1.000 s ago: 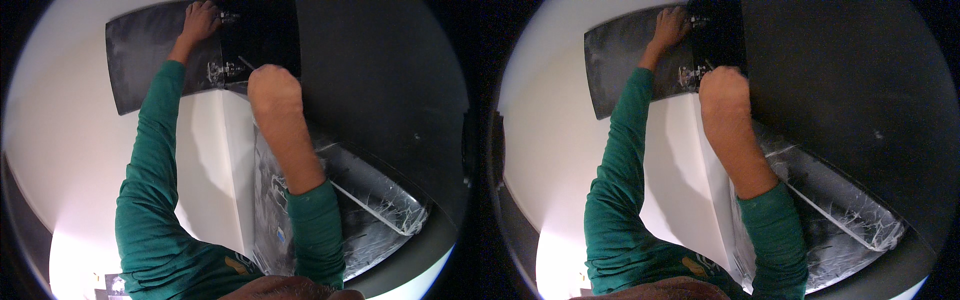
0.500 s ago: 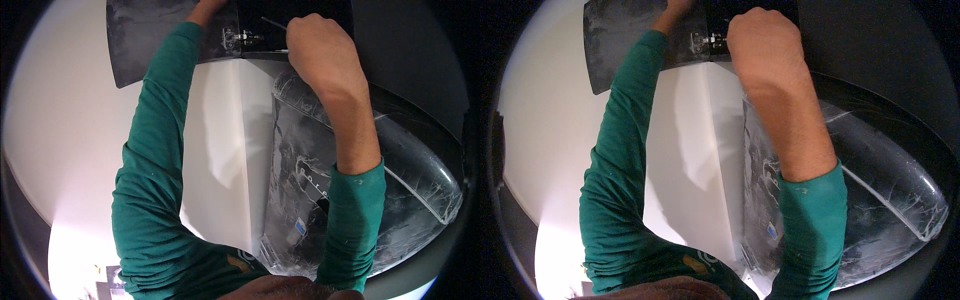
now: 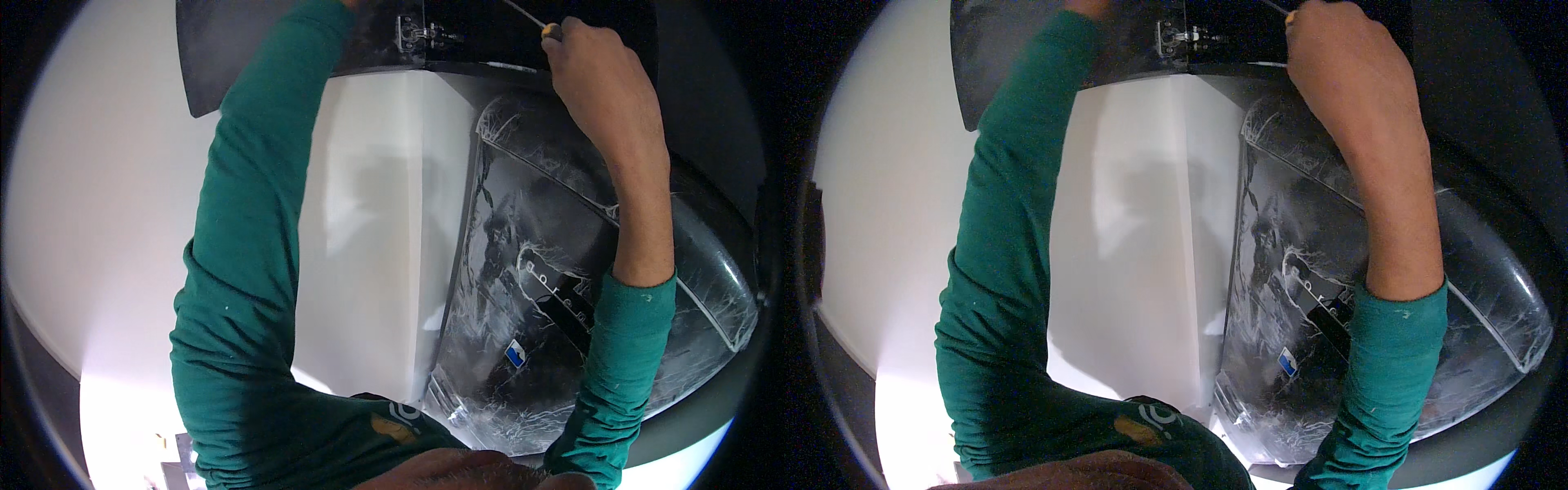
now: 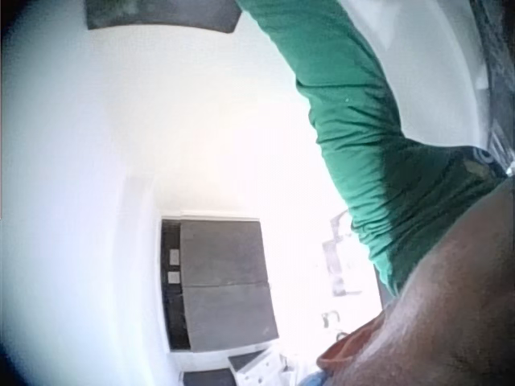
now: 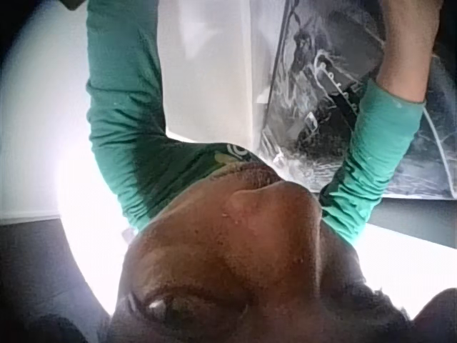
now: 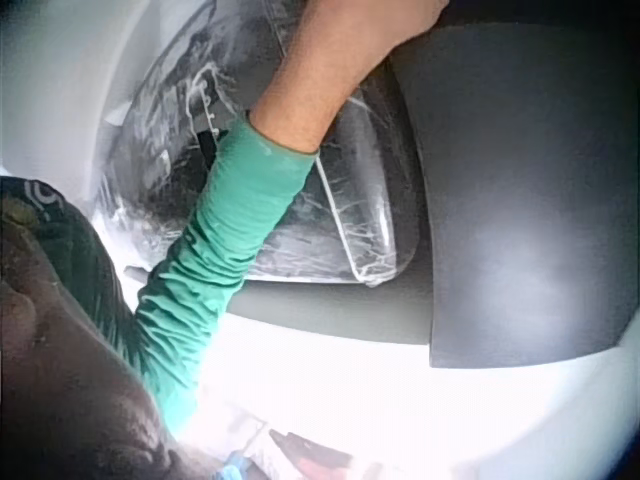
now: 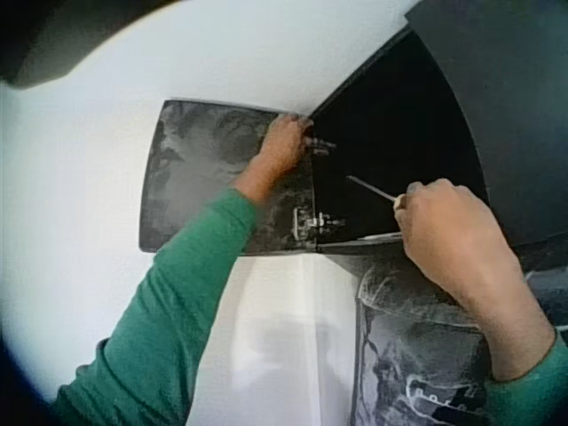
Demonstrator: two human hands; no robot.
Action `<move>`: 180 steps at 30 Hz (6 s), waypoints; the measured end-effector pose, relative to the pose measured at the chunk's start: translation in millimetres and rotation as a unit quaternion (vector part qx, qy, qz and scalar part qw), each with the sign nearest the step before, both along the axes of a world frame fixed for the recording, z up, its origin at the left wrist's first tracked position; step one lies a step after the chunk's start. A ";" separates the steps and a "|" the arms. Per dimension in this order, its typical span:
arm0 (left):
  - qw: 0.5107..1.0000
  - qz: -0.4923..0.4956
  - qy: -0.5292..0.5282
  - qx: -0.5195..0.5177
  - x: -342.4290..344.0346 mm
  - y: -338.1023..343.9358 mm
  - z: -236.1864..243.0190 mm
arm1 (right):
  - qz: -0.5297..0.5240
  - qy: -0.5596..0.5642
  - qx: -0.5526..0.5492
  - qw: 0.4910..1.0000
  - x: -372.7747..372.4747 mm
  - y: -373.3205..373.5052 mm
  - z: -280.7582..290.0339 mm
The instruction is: The person uses a screwdriver to tighten screws on a wall-mounted cabinet hinge. They repeatedly open and close the cabinet door to check alignment while securing the hinge to the wall.
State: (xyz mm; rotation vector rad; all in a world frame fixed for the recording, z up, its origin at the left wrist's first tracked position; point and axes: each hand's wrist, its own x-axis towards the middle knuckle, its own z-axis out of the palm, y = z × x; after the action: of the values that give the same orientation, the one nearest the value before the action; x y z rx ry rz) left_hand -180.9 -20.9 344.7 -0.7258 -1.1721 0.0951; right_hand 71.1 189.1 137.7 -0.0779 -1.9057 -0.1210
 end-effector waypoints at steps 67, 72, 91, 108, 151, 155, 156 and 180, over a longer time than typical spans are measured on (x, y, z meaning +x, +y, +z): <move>0.976 0.031 -0.033 0.211 188.5 -259.5 -161.9 | -0.101 -0.146 0.042 0.983 -71.3 18.0 46.6; 0.946 0.136 -0.106 0.273 179.5 -256.6 -261.9 | -0.058 -0.133 0.044 0.988 -74.7 24.9 36.9; 0.962 0.164 -0.036 0.214 138.0 -249.9 -277.7 | -0.062 -0.078 0.046 0.994 -52.0 -4.2 45.7; 0.956 0.149 -0.058 0.245 149.4 -244.9 -286.9 | -0.047 -0.036 0.024 0.998 -110.2 1.3 66.5; 0.911 0.015 -0.080 0.404 117.1 -180.2 -305.3 | -0.021 0.020 -0.008 1.000 -82.0 3.9 79.9; 0.932 -0.034 -0.032 0.359 121.9 -168.9 -324.4 | 0.001 -0.049 0.037 0.998 -100.4 1.6 78.0; 0.946 -0.073 -0.070 0.308 124.2 -156.1 -327.5 | -0.007 -0.052 0.067 0.996 -109.9 23.3 82.3; 0.829 -0.408 -0.368 0.100 44.9 16.1 -381.9 | -0.168 -0.166 -0.008 0.972 -74.7 4.1 36.2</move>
State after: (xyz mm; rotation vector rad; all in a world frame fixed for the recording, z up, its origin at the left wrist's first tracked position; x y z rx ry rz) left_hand -136.0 -4.9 -37.2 -1.0622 -1.4553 -1.1055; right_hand -3.5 193.1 173.8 -0.4151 -2.2130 -0.3660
